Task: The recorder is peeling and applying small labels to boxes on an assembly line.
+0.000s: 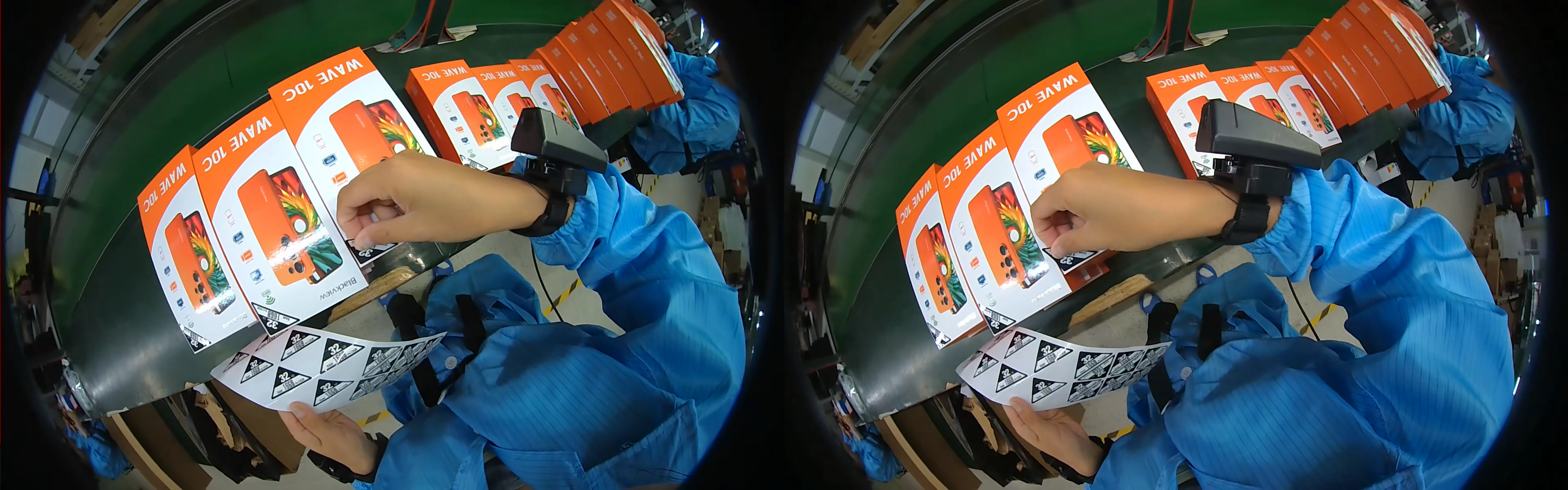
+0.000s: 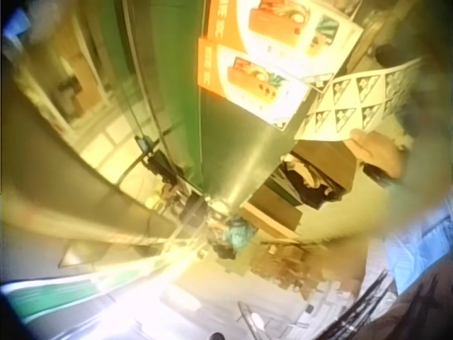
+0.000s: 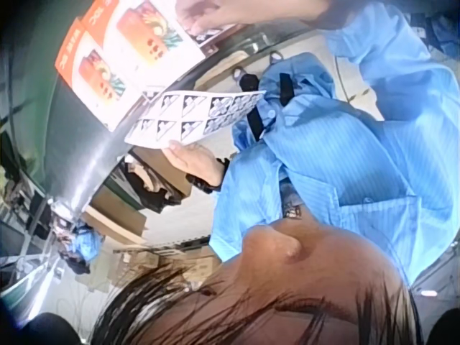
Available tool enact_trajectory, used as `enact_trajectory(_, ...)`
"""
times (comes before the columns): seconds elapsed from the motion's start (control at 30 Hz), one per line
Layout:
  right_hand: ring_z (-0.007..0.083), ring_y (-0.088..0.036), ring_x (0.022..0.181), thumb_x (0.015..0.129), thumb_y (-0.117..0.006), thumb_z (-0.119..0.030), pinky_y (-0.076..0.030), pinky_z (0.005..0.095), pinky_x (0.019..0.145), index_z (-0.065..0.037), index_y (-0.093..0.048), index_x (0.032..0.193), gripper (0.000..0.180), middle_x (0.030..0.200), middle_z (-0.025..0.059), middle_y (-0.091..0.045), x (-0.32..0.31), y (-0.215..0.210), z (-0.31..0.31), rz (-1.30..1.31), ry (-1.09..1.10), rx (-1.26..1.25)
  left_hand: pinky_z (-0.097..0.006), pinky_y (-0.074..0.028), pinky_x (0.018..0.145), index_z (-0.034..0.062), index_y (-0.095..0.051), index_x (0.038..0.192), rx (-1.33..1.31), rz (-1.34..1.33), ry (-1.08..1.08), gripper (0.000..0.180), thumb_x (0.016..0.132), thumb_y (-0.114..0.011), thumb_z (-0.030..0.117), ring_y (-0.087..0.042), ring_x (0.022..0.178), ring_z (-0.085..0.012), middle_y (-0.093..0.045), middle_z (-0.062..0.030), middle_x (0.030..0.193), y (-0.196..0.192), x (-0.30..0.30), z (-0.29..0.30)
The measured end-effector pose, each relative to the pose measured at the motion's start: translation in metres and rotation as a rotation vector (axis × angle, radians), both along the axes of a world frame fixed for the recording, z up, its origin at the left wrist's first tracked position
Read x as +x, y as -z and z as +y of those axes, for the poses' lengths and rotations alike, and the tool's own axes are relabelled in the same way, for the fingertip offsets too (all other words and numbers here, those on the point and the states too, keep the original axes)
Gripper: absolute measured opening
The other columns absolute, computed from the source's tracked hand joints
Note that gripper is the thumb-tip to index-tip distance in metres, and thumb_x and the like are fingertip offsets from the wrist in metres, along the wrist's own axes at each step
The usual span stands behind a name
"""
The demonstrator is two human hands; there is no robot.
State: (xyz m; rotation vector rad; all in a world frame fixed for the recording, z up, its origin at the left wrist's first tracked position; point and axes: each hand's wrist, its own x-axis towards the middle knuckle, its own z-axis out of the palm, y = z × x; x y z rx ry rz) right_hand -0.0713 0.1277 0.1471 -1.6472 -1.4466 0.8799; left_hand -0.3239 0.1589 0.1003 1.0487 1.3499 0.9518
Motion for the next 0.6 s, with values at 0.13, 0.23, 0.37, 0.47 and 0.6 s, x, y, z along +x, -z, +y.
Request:
enact_trajectory(0.13,0.0091,-0.039,0.053,0.074,-0.055,-0.008,-0.034,0.0223,0.049,-0.001,-0.05,0.073,0.008,0.058,0.0022,-0.045,0.001,-0.003,-0.001,0.065,0.001,-0.038,-0.025,-0.042,0.071,-0.0066,-0.032,0.115,-0.002,0.003,-0.028,0.041,0.087,-0.043,0.022,-0.048,0.085,-0.0141,-0.045,-0.0158,0.102,-0.003,0.008,-0.002)
enact_trajectory(0.23,0.0093,-0.039,0.052,0.073,-0.055,-0.008,-0.034,0.0223,0.048,-0.001,-0.051,0.074,0.008,0.059,0.0026,-0.046,0.0,-0.002,-0.003,0.01,-0.018,-0.029,-0.024,-0.042,0.068,-0.0057,-0.033,0.115,-0.002,0.007,-0.043,0.041,0.086,-0.043,0.022,-0.048,0.084,-0.0136,-0.046,-0.0158,0.101,-0.002,0.01,-0.004)
enact_trajectory(0.37,0.0128,-0.043,0.053,0.073,-0.056,-0.009,-0.037,0.0242,0.049,-0.002,-0.05,0.076,0.01,0.064,0.0046,-0.048,-0.003,0.006,-0.006,0.001,0.006,-0.038,-0.023,-0.042,0.068,-0.0052,-0.033,0.116,0.01,0.029,-0.085,0.042,0.086,-0.043,0.023,-0.048,0.083,-0.0133,-0.046,-0.0158,0.1,0.002,0.011,-0.005)
enact_trajectory(0.47,0.0172,-0.048,0.059,0.072,-0.057,-0.013,-0.04,0.0271,0.052,-0.004,-0.05,0.081,0.015,0.073,0.0058,-0.05,-0.006,0.016,-0.012,-0.24,-0.008,0.054,-0.022,-0.042,0.068,-0.0053,-0.033,0.116,-0.014,0.039,-0.057,0.042,0.086,-0.044,0.023,-0.049,0.083,-0.0132,-0.046,-0.0161,0.101,-0.004,0.014,-0.005)
enact_trajectory(0.6,0.0231,-0.051,0.075,0.071,-0.059,-0.022,-0.042,0.0311,0.057,-0.006,-0.047,0.088,0.027,0.081,0.0064,-0.047,-0.014,0.017,-0.016,-0.717,0.123,0.221,-0.025,-0.042,0.073,-0.0056,-0.032,0.117,0.025,0.071,-0.171,0.047,0.085,-0.043,0.026,-0.05,0.087,-0.0159,-0.045,-0.0174,0.105,0.006,0.013,-0.003)
